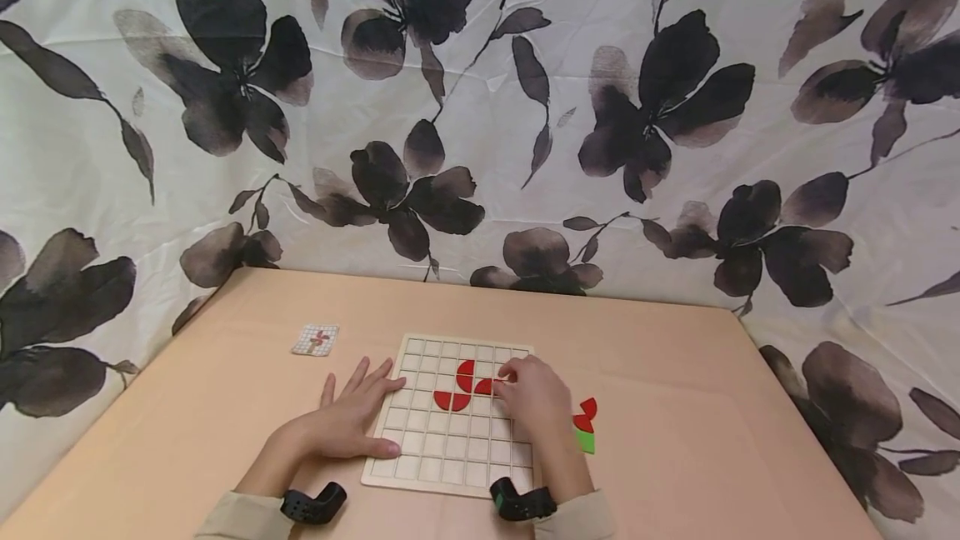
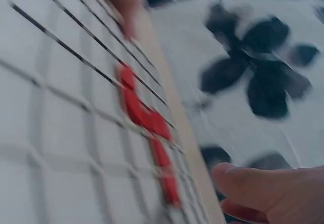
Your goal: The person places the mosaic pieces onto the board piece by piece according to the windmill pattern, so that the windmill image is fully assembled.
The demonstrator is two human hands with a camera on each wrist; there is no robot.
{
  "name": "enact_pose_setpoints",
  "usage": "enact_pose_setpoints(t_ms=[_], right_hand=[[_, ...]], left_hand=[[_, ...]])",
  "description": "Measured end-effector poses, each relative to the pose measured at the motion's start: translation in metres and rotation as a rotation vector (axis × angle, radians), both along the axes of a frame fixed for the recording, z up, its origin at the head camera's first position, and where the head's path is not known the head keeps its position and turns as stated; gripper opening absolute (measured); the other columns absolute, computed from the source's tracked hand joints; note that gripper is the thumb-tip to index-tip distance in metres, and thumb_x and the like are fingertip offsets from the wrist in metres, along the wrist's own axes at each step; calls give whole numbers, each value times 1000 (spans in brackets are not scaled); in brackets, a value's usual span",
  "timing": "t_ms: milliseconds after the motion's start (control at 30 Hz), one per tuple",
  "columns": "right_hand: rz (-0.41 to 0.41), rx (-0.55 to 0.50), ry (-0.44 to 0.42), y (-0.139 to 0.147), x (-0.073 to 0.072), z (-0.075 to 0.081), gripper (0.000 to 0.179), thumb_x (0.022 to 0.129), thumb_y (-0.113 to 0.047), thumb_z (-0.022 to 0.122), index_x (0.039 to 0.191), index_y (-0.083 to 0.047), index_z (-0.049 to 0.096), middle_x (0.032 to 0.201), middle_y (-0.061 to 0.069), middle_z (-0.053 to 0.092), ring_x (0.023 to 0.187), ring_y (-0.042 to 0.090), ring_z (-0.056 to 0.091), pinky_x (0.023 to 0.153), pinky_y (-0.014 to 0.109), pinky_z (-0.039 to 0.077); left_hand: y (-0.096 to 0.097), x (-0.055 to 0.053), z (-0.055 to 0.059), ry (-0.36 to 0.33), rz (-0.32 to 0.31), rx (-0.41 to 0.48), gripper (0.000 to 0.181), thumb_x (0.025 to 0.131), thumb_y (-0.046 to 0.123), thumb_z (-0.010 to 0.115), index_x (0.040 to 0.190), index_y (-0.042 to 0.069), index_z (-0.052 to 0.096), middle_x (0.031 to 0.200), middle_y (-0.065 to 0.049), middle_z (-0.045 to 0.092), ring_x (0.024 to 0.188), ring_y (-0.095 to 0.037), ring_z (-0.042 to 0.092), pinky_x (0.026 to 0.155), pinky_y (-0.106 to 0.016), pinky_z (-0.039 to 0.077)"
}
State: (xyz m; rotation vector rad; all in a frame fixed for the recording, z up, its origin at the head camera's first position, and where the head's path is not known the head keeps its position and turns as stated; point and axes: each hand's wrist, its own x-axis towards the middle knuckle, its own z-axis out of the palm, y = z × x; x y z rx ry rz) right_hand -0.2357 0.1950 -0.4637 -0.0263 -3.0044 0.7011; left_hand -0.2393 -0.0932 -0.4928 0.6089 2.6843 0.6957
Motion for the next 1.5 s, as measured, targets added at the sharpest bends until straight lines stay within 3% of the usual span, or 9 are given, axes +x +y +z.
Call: enact_pose_setpoints(t_ms=[200,367,633,1100,1300,1500], right_hand=[[-34,-73,-153,89,6,8,28,86,-18,69,113,-10,67,101,9,64,87,21,58,69,32,56],[-41,-114,-231,125,15,-1,29,84,-13,71,113,-10,67,103,9,63,90,22,57,76,40,56],[8,-138,-248,128,16,-12,30,82,3,66,106,-16,71,107,5,63,95,22,56,87,53,50],[-64,-181,-249,125,13,-16,24,79,1,72,99,-11,67,94,5,61,87,21,51,77,37,52],[-54,-173,-219,124,13,-16,23,78,-1,74,94,-11,60,84,3,57,80,19,49,71,30,45],[-69,-189,-189,122,11,-17,17,83,-4,70,94,-13,60,87,1,60,86,19,53,82,39,51]], left_hand=[[9,-1,-3,-1,-7,14,96,67,70,68,145,23,37,161,-7,10,148,-36,-7,106,-71,-13],[7,0,-1,7,-1,22,95,67,67,70,145,22,38,161,-8,12,147,-38,-5,106,-71,-12],[-2,2,-1,3,14,33,95,66,68,70,144,22,39,161,-8,13,147,-38,-5,106,-71,-13],[-1,0,-3,16,9,34,96,66,71,68,144,22,39,160,-9,15,147,-38,-4,105,-71,-12],[-2,0,-5,20,7,28,96,66,71,67,144,23,39,160,-8,15,147,-38,-4,105,-71,-11],[-2,2,-3,10,13,45,95,67,69,69,144,22,39,160,-9,14,147,-38,-5,106,-71,-12]])
